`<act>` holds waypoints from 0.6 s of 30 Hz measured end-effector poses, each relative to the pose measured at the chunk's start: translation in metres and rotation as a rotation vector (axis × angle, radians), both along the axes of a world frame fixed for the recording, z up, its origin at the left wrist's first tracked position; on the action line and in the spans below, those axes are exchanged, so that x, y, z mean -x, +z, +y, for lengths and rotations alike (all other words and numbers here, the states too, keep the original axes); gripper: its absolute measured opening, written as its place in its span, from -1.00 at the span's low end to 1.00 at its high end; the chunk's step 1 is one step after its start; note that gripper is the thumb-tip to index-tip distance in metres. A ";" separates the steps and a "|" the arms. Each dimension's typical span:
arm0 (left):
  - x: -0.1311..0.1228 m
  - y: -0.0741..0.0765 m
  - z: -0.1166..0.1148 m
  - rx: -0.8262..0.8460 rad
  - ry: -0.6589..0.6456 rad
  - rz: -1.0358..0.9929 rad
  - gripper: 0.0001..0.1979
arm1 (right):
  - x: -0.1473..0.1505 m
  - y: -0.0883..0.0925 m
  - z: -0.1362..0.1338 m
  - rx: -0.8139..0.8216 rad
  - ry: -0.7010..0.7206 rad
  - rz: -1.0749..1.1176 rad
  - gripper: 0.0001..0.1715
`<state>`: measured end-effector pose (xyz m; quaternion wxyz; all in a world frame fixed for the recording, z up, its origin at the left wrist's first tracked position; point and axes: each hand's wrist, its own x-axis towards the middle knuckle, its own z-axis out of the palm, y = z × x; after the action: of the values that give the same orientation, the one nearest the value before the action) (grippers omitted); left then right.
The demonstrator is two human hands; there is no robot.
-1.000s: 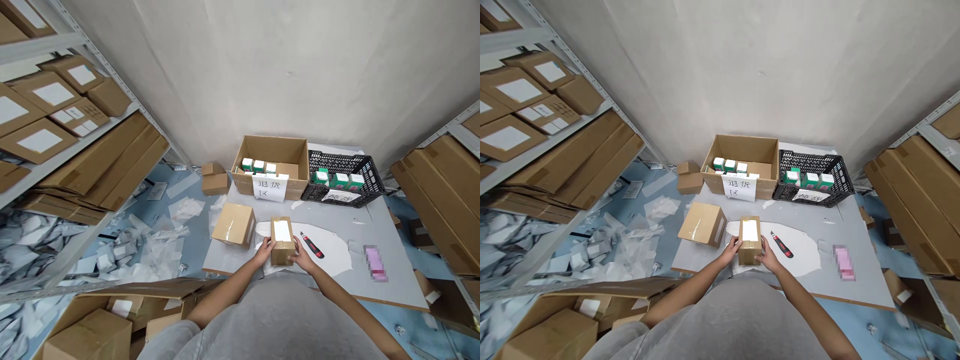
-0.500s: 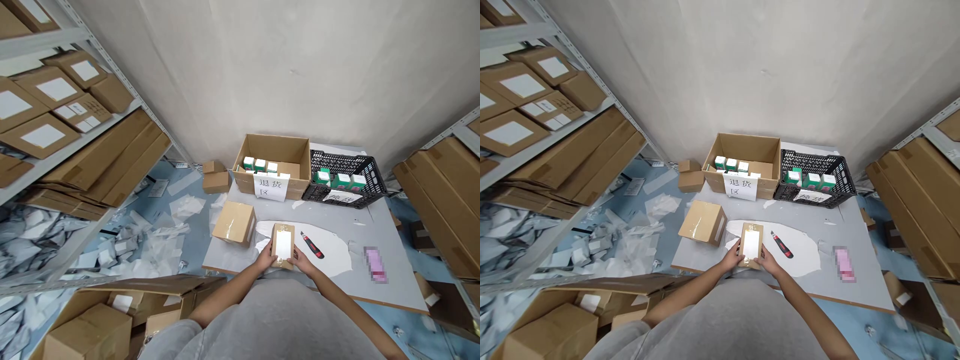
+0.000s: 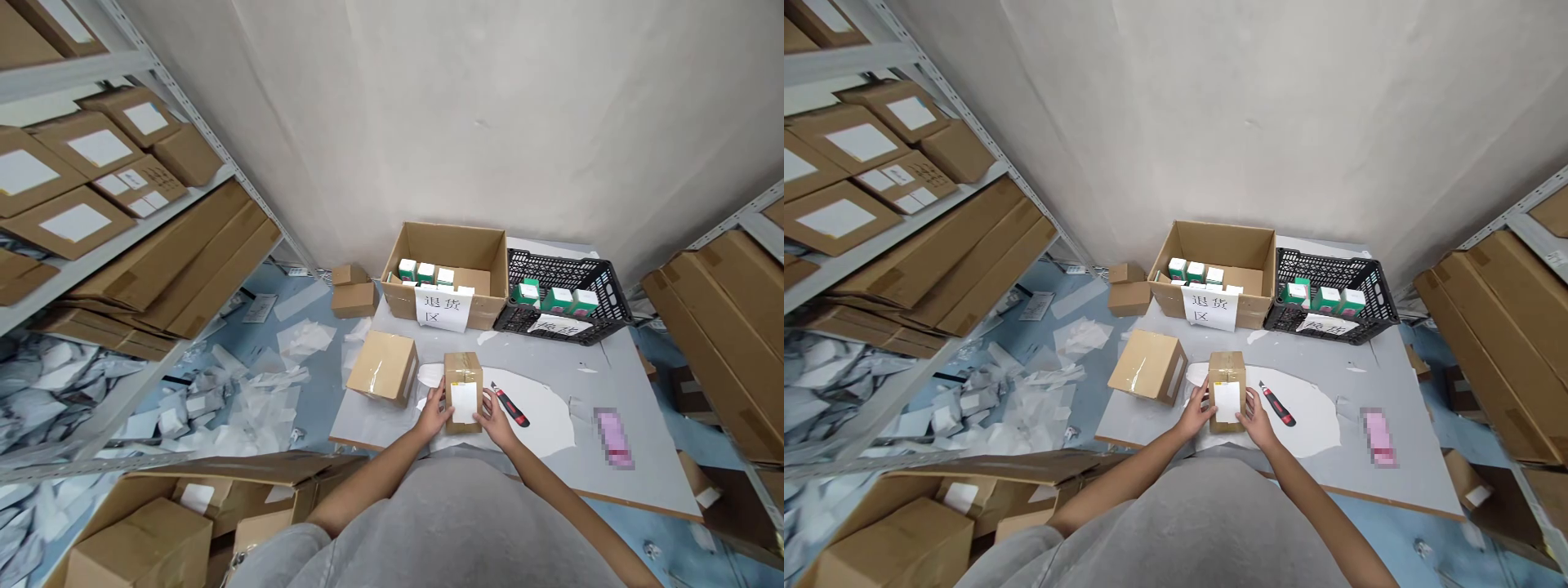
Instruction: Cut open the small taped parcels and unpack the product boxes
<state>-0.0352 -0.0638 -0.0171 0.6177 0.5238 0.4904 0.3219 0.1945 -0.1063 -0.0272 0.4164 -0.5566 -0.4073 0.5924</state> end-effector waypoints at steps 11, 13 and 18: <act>-0.011 0.002 -0.001 0.127 0.067 0.023 0.08 | 0.004 0.011 0.014 -0.041 0.081 -0.229 0.40; -0.018 0.005 -0.002 0.302 0.102 -0.046 0.04 | 0.003 0.017 0.020 -0.097 0.120 -0.339 0.52; -0.016 0.010 -0.003 0.573 0.092 0.073 -0.06 | 0.003 0.021 0.033 -0.113 0.291 -0.599 0.69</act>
<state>-0.0195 -0.0663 -0.0073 0.7069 0.3166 0.6066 0.1790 0.1914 -0.0729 -0.0064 0.2196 -0.6181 -0.6187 0.4323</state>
